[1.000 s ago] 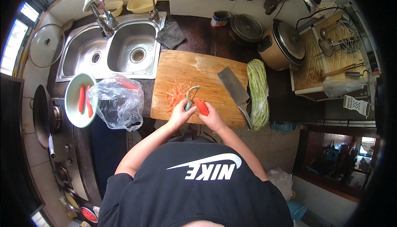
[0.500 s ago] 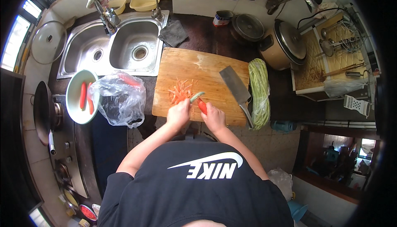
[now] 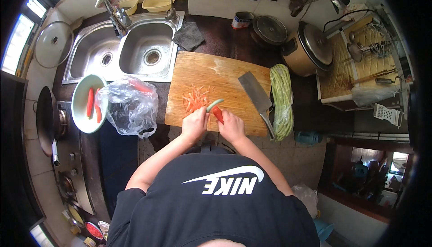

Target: The person peels a carrot using a peeler over a wooden cutting board in a kitchen. The person holds the carrot in one hand and the peeler in the other, removing the skin in long strips. The peeled carrot is placed into a bowl after the process.

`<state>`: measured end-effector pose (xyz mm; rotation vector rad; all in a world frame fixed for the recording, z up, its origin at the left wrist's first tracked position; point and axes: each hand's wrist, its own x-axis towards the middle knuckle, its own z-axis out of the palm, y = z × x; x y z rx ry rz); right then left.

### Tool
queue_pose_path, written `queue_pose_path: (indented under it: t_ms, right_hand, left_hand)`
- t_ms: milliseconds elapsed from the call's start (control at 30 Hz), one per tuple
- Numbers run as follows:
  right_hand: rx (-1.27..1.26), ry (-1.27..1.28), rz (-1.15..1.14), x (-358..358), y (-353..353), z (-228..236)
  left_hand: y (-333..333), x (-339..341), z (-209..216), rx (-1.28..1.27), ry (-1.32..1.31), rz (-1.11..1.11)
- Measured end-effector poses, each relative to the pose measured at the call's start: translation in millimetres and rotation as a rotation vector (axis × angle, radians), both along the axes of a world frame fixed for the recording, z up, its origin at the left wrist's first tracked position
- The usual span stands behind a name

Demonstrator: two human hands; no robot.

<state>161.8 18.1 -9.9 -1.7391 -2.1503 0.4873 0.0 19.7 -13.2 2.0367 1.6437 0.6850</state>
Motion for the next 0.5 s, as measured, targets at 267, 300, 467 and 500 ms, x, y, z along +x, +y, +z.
queue_pose_path:
  t_ms: [267, 300, 467, 500]
  right_hand:
    - [-0.067, -0.034, 0.024, 0.8, -3.6, 2.4]
    - [-0.074, -0.034, 0.027, 1.4, -4.5, 4.3]
    - [-0.054, -0.008, 0.02, 5.1, -1.6, 3.8]
    - [-0.05, -0.012, 0.02, 5.5, -1.3, 5.0]
  left_hand:
    - [13.9, -20.2, -23.3, -0.083, 0.237, -0.04]
    - [12.5, -27.5, -24.6, -0.091, 0.235, -0.034]
    - [10.4, -27.4, -21.3, -0.026, 0.103, 0.066]
    - [9.2, -23.3, -17.3, -0.022, 0.075, 0.074]
